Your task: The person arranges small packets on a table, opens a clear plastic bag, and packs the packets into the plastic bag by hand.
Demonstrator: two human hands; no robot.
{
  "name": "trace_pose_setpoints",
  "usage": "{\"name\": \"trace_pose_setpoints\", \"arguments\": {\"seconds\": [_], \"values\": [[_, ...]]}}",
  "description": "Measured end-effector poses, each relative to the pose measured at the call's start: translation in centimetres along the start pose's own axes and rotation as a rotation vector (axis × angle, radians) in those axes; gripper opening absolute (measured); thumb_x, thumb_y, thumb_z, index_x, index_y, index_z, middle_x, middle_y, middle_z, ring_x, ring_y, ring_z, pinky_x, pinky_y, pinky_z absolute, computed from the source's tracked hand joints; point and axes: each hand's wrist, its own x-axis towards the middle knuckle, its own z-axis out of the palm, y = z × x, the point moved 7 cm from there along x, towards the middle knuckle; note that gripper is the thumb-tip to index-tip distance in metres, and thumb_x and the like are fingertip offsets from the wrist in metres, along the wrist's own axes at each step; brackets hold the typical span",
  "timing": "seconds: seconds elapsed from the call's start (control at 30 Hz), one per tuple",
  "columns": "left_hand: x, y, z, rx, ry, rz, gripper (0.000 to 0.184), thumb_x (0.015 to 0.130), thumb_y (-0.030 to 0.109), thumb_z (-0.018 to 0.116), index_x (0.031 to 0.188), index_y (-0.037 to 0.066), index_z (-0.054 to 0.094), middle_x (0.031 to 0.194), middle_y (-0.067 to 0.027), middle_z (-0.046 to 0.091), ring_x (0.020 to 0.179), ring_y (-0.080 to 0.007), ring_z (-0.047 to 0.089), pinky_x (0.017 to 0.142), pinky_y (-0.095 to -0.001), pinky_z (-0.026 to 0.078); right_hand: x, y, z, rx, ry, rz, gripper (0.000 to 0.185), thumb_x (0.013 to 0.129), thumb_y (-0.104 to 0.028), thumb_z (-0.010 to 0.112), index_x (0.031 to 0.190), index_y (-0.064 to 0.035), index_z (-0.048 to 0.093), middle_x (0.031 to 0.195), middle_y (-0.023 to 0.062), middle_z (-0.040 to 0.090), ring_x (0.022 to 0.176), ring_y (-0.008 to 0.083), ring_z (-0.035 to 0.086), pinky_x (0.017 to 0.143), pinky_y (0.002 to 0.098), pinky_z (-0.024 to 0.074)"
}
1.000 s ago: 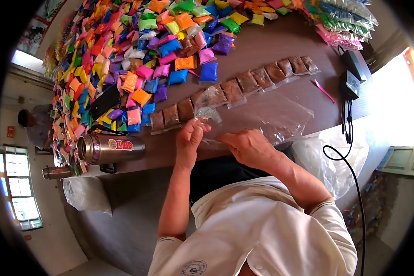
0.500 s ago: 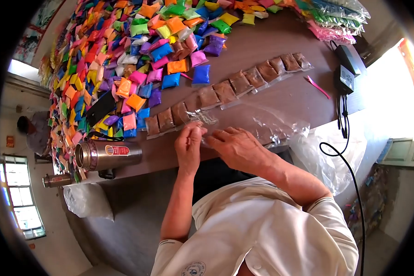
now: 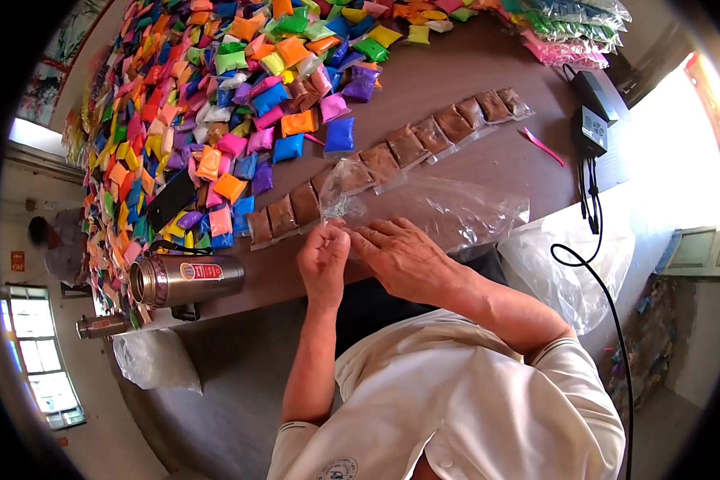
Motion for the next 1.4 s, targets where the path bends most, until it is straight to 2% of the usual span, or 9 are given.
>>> {"name": "trace_pose_setpoints", "arguments": {"seconds": [0.27, 0.33, 0.5, 0.67, 0.87, 1.0, 1.07, 1.27, 1.4], "values": [[-0.5, -0.4, -0.2, -0.025, 0.089, -0.088, 0.02, 0.098, 0.017, 0.058, 0.104, 0.0, 0.063, 0.1, -0.0045, 0.065, 0.089, -0.0103, 0.06, 0.083, -0.0241, 0.046, -0.8, 0.6, 0.3, 0.082, -0.196, 0.125, 0.039, 0.092, -0.03, 0.059, 0.119, -0.0027, 0.057, 0.111, 0.0144, 0.063, 0.104, 0.0339, 0.058, 0.092, 0.0438, 0.0429], [-0.5, -0.4, -0.5, -0.005, 0.111, -0.095, 0.021, 0.099, 0.019, 0.056, 0.104, -0.001, 0.062, 0.099, -0.0046, 0.065, 0.089, -0.0112, 0.061, 0.084, -0.0245, 0.046, -1.4, 0.9, -1.2, 0.076, -0.017, 0.102, 0.038, 0.092, -0.038, 0.057, 0.1, -0.0011, 0.065, 0.096, 0.0151, 0.063, 0.094, 0.0338, 0.059, 0.084, 0.0447, 0.0439], [-1.0, -1.2, -1.5, -0.12, 0.163, -0.116, 0.019, 0.099, 0.018, 0.054, 0.101, 0.001, 0.062, 0.099, -0.005, 0.065, 0.088, -0.0121, 0.06, 0.085, -0.0265, 0.046, -4.7, 3.7, -4.7, 0.063, -0.033, 0.276, 0.034, 0.095, -0.032, 0.054, 0.092, 0.0, 0.066, 0.089, 0.0168, 0.064, 0.092, 0.0353, 0.06, 0.082, 0.0462, 0.0443], [-1.2, -0.1, -0.4, 0.004, 0.095, -0.102, 0.021, 0.099, 0.019, 0.055, 0.102, 0.0, 0.063, 0.1, -0.0062, 0.065, 0.087, -0.0133, 0.062, 0.084, -0.0274, 0.048, -7.1, 6.4, -7.4, 0.067, -0.062, 0.617, 0.023, 0.092, -0.019, 0.057, 0.102, 0.0009, 0.061, 0.102, 0.0194, 0.064, 0.098, 0.0396, 0.058, 0.088, 0.0497, 0.043], [-0.8, 0.0, -0.3, -0.057, 0.121, -0.06, 0.024, 0.098, 0.022, 0.057, 0.102, -0.001, 0.064, 0.098, -0.006, 0.066, 0.088, -0.0139, 0.063, 0.086, -0.0271, 0.048, -5.6, 6.0, -8.5, -0.18, 0.155, 0.449, 0.03, 0.085, -0.015, 0.064, 0.111, -0.0016, 0.058, 0.114, 0.0214, 0.059, 0.106, 0.041, 0.055, 0.089, 0.0464, 0.0454], [-0.5, 0.1, -0.3, -0.019, 0.11, -0.076, 0.025, 0.098, 0.023, 0.058, 0.103, -0.001, 0.064, 0.1, -0.0065, 0.066, 0.089, -0.0146, 0.063, 0.086, -0.0279, 0.048, -3.5, 6.1, -7.5, -0.018, 0.178, 0.372, 0.025, 0.084, -0.015, 0.063, 0.105, -0.0014, 0.06, 0.106, 0.021, 0.062, 0.1, 0.0407, 0.058, 0.086, 0.0465, 0.0472], [-0.4, -0.6, 0.3, -0.1, 0.086, -0.059, 0.024, 0.097, 0.022, 0.058, 0.104, -0.001, 0.064, 0.102, -0.0063, 0.065, 0.088, -0.0135, 0.062, 0.086, -0.0272, 0.047, -2.2, 5.6, -4.7, 0.174, -0.082, 0.353, 0.022, 0.085, -0.014, 0.063, 0.102, -0.0007, 0.063, 0.104, 0.0187, 0.064, 0.097, 0.0384, 0.061, 0.083, 0.0444, 0.0498], [-0.4, -0.1, 0.6, -0.035, 0.018, -0.004, 0.014, 0.095, 0.014, 0.061, 0.099, 0.001, 0.063, 0.101, -0.0038, 0.063, 0.084, -0.006, 0.054, 0.075, -0.0198, 0.043, 0.0, 2.8, 0.1, 0.277, -0.126, 0.156, 0.019, 0.083, -0.015, 0.064, 0.095, -0.0003, 0.064, 0.09, 0.0184, 0.066, 0.086, 0.0395, 0.062, 0.075, 0.0472, 0.0494], [-0.6, -0.6, 0.7, -0.053, 0.007, 0.014, 0.013, 0.095, 0.014, 0.062, 0.098, 0.002, 0.062, 0.103, -0.003, 0.062, 0.083, -0.0052, 0.053, 0.073, -0.0192, 0.043, 0.3, 2.3, -0.4, 0.39, -0.175, 0.291, 0.021, 0.082, -0.017, 0.065, 0.094, 0.0006, 0.063, 0.088, 0.0178, 0.067, 0.085, 0.0399, 0.063, 0.074, 0.0479, 0.0488]]}}
